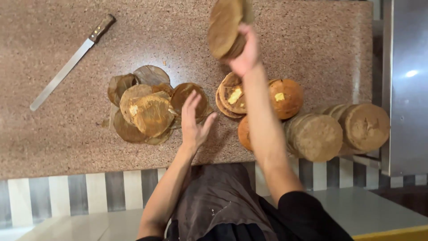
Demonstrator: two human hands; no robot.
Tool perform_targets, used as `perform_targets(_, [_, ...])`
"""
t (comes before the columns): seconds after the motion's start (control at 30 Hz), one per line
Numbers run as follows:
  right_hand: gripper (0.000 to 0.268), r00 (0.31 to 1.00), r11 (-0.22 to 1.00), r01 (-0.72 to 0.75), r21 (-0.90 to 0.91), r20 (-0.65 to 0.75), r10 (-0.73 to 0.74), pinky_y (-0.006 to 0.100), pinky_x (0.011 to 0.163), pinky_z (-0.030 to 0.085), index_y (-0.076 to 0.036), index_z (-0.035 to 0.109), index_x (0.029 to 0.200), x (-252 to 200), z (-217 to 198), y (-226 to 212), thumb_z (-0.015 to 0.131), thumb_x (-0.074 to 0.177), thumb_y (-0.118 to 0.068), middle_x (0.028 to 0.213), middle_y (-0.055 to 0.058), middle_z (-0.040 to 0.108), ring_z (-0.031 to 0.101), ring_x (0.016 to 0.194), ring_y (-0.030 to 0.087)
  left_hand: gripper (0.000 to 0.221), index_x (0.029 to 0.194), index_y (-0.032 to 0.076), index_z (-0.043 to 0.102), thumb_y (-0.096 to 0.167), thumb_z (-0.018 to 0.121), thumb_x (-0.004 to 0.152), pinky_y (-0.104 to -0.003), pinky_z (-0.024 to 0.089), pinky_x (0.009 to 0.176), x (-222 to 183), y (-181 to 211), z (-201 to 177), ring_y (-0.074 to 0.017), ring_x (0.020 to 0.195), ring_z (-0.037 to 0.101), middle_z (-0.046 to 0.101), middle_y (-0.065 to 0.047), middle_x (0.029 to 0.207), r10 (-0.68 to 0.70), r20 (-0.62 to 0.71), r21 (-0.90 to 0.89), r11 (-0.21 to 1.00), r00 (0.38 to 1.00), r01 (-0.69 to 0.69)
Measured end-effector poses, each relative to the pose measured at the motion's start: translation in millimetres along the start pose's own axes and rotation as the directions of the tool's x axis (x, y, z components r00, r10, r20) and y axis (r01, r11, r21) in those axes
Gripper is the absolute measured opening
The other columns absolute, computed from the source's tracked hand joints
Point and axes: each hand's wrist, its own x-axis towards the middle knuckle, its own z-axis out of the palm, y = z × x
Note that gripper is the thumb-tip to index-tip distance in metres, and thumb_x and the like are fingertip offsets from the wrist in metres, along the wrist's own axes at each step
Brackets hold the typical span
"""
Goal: Peel the paper liners off baked round breads and stack them on a counter.
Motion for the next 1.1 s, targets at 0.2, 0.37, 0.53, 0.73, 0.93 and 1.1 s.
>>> perform_targets(0.2, [0.043,0.989,0.991,0.136,-0.021,-0.052,-0.137,0.043,0.103,0.050,0.001,0.062,0.133,-104,36,193,0.057,0.098,-0.024,0.125,0.012,0.068,0.063,0.117,0.025,0.052,0.144,-0.001,0.055,0.019,0.071,0.099,-0.039,0.048,0.115,3,-20,-41,-0.0337,0.139,0.058,0.057,-0.023,0.149,-0.214,-0.038,-0.308,0.932,0.976,0.193])
perform_targets(0.37, [0.045,0.952,0.962,0.210,0.176,-0.262,-0.160,0.039,0.117,0.043,0.001,0.057,0.139,-152,31,295,0.054,0.102,-0.024,0.140,0.010,0.062,0.056,0.134,0.022,0.030,0.130,-0.004,0.068,0.012,0.063,0.106,-0.036,0.050,0.110,-63,-65,-66,-0.0304,0.133,0.063,0.066,-0.025,0.138,-0.230,0.116,-0.428,0.867,0.966,0.257])
perform_targets(0.53, [0.053,0.946,0.919,0.191,0.344,-0.313,-0.080,0.046,0.118,0.040,-0.007,0.051,0.147,-194,34,324,0.051,0.100,-0.031,0.147,0.009,0.057,0.053,0.137,0.026,0.019,0.103,-0.001,0.070,0.014,0.059,0.106,-0.029,0.051,0.069,-93,-87,-80,-0.0129,0.076,0.062,0.068,-0.007,0.082,-0.526,0.126,-0.385,0.756,0.841,0.530])
perform_targets(0.73, [0.061,0.999,0.757,0.029,0.653,-0.037,-0.006,0.058,0.118,0.035,-0.014,0.050,0.148,-232,49,296,0.050,0.095,-0.045,0.153,0.011,0.053,0.045,0.144,0.034,0.029,0.085,0.004,0.055,0.013,0.051,0.112,-0.028,0.043,0.068,-50,-157,-120,-0.0107,0.075,0.047,0.053,0.001,0.079,-0.521,-0.163,-0.490,0.780,0.838,0.390])
perform_targets(0.93, [0.066,0.925,0.861,0.359,0.361,-0.261,-0.276,0.057,0.123,0.033,-0.011,0.047,0.155,-269,-19,297,0.050,0.094,-0.038,0.159,0.015,0.046,0.044,0.147,0.035,0.026,0.089,0.003,0.057,0.014,0.051,0.112,-0.030,0.046,0.070,-38,-241,-173,-0.0149,0.079,0.050,0.057,-0.005,0.086,-0.481,-0.405,-0.197,0.877,0.778,0.439])
perform_targets(1.1, [0.079,0.782,0.496,0.321,-0.807,-0.069,-0.619,0.066,0.125,0.024,-0.013,0.041,0.160,-282,-33,292,0.069,0.087,-0.029,0.164,0.026,0.032,0.031,0.152,0.044,0.019,0.104,-0.003,0.061,0.011,0.053,0.114,-0.035,0.048,0.077,-65,-200,-186,-0.0194,0.086,0.056,0.061,-0.009,0.094,-0.288,-0.386,-0.023,0.953,0.877,0.302])
